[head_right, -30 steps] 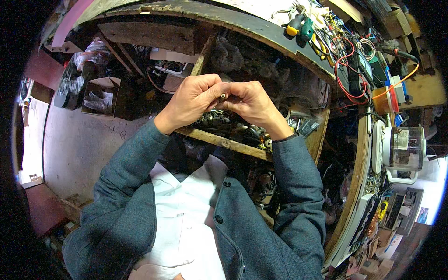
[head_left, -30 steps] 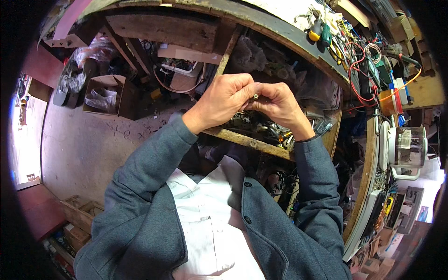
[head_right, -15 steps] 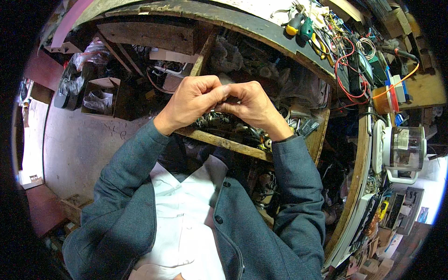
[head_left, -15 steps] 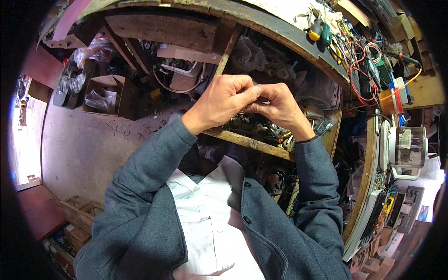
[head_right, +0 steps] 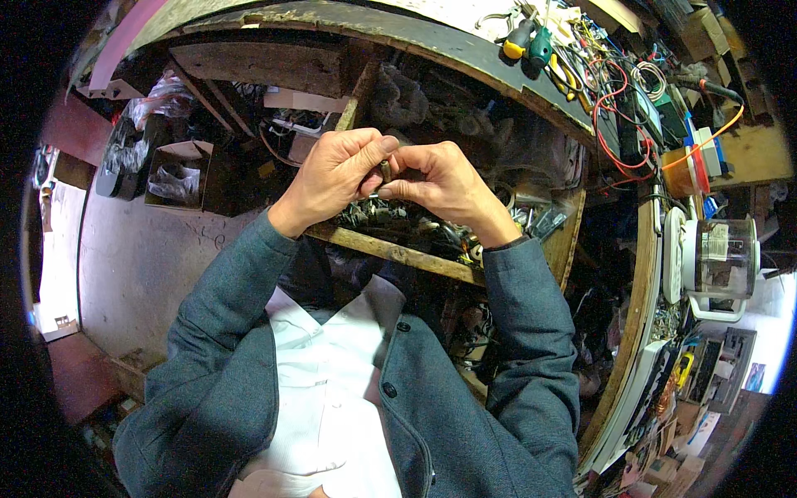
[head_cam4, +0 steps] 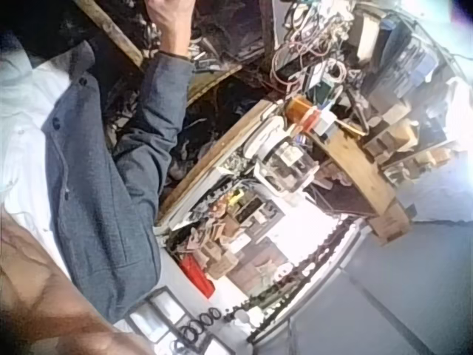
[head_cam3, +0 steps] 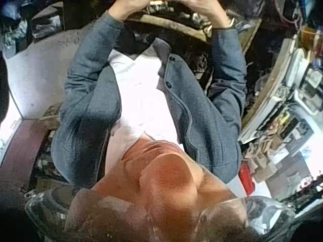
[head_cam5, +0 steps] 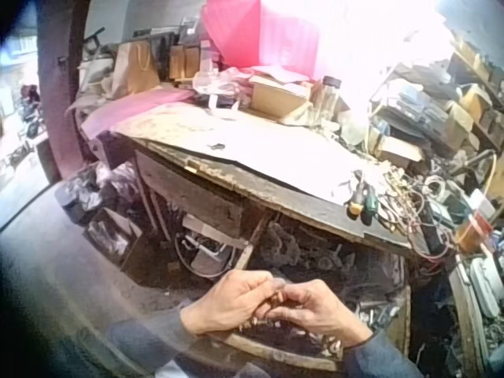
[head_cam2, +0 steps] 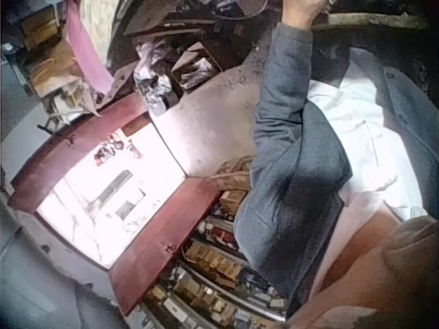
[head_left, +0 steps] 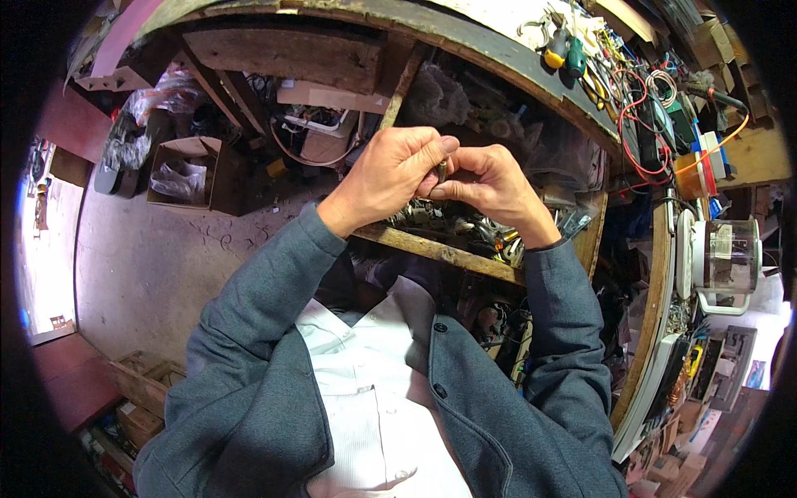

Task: The person manipulates a small cylindrical component with both hands, then uses a screwdriver to adjust it. The task involves careful handling of the component and precise tool use.

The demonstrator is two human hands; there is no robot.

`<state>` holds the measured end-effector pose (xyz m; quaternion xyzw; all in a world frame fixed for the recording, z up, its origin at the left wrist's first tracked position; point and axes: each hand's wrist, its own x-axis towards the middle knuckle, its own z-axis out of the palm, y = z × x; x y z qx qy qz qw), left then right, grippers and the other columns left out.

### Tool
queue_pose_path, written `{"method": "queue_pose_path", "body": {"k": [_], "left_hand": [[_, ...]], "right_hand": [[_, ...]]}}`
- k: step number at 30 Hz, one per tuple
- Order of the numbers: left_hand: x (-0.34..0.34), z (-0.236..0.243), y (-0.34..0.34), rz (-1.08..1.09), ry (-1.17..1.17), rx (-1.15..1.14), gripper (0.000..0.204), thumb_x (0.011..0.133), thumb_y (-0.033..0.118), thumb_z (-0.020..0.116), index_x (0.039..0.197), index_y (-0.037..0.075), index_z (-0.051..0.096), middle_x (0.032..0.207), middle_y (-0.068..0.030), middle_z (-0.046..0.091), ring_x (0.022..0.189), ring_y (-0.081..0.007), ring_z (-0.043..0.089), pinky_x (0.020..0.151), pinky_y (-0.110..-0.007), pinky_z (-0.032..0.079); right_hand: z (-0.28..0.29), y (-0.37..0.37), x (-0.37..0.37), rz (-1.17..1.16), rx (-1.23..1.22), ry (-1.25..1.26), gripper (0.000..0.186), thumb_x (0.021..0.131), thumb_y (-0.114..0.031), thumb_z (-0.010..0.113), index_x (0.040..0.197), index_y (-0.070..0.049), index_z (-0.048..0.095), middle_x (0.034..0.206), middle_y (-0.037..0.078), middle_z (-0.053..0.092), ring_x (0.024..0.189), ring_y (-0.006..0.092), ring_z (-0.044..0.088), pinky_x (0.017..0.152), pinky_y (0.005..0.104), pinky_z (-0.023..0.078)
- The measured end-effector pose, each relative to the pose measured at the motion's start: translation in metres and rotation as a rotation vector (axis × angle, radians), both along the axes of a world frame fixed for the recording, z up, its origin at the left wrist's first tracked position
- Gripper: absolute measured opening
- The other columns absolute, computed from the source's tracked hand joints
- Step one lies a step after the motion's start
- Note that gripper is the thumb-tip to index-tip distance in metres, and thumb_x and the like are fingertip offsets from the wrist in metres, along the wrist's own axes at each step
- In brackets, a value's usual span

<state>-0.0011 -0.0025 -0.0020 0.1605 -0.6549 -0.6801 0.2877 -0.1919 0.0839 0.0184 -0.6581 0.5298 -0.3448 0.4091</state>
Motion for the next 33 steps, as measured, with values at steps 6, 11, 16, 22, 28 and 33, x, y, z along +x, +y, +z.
{"method": "queue_pose_path", "body": {"k": [6, 11, 16, 22, 28, 33], "left_hand": [[-0.004, -0.007, 0.000, 0.037, 0.033, 0.020, 0.037, 0.111, 0.029, 0.056, 0.090, 0.002, 0.070, 0.065, 0.0048, 0.056, 0.057, -0.0013, 0.047, 0.049, -0.020, 0.035], [0.003, 0.008, 0.003, 0.003, 0.060, 0.181, 0.025, 0.107, 0.026, 0.065, 0.100, 0.002, 0.070, 0.069, 0.0059, 0.059, 0.058, -0.0001, 0.048, 0.051, -0.019, 0.034], [0.001, 0.004, 0.002, 0.033, -0.013, 0.076, 0.019, 0.097, 0.010, 0.075, 0.112, 0.003, 0.067, 0.075, 0.0068, 0.063, 0.064, 0.0027, 0.051, 0.054, -0.016, 0.035], [-0.002, -0.001, -0.001, 0.109, -0.021, -0.092, 0.014, 0.097, 0.010, 0.076, 0.106, 0.001, 0.070, 0.080, 0.0026, 0.068, 0.070, -0.0011, 0.057, 0.062, -0.018, 0.044], [0.001, 0.000, 0.000, 0.110, 0.120, 0.040, 0.011, 0.098, 0.009, 0.074, 0.101, -0.001, 0.073, 0.091, -0.0038, 0.075, 0.081, -0.0062, 0.066, 0.071, -0.021, 0.054], [0.002, 0.001, 0.000, 0.091, 0.109, 0.107, 0.012, 0.098, 0.010, 0.074, 0.103, -0.002, 0.073, 0.091, -0.0041, 0.074, 0.081, -0.0073, 0.066, 0.073, -0.023, 0.055]], "right_hand": [[-0.006, 0.000, -0.005, -0.030, 0.075, -0.098, 0.018, 0.088, -0.016, 0.084, 0.094, -0.001, 0.075, 0.083, 0.002, 0.075, 0.079, 0.0058, 0.065, 0.073, 0.0261, 0.054], [-0.002, 0.001, -0.006, -0.072, 0.158, -0.254, 0.016, 0.090, -0.011, 0.083, 0.094, 0.001, 0.073, 0.085, 0.002, 0.075, 0.081, 0.0069, 0.068, 0.073, 0.0252, 0.057], [-0.003, 0.001, -0.006, -0.078, 0.173, -0.390, 0.012, 0.092, -0.006, 0.079, 0.097, 0.002, 0.072, 0.088, 0.004, 0.075, 0.083, 0.0104, 0.072, 0.075, 0.0267, 0.060], [-0.001, 0.001, -0.006, -0.092, 0.144, -0.351, 0.012, 0.093, -0.006, 0.079, 0.098, 0.002, 0.071, 0.090, 0.004, 0.075, 0.085, 0.0096, 0.072, 0.077, 0.0255, 0.059], [-0.002, 0.000, -0.003, -0.083, 0.108, -0.349, 0.015, 0.093, -0.008, 0.079, 0.103, 0.002, 0.072, 0.090, 0.003, 0.075, 0.086, 0.0099, 0.070, 0.079, 0.0260, 0.058], [-0.007, -0.001, -0.004, -0.038, 0.135, -0.293, 0.020, 0.094, -0.010, 0.078, 0.111, 0.001, 0.073, 0.090, 0.004, 0.075, 0.083, 0.0110, 0.071, 0.077, 0.0271, 0.059]]}}
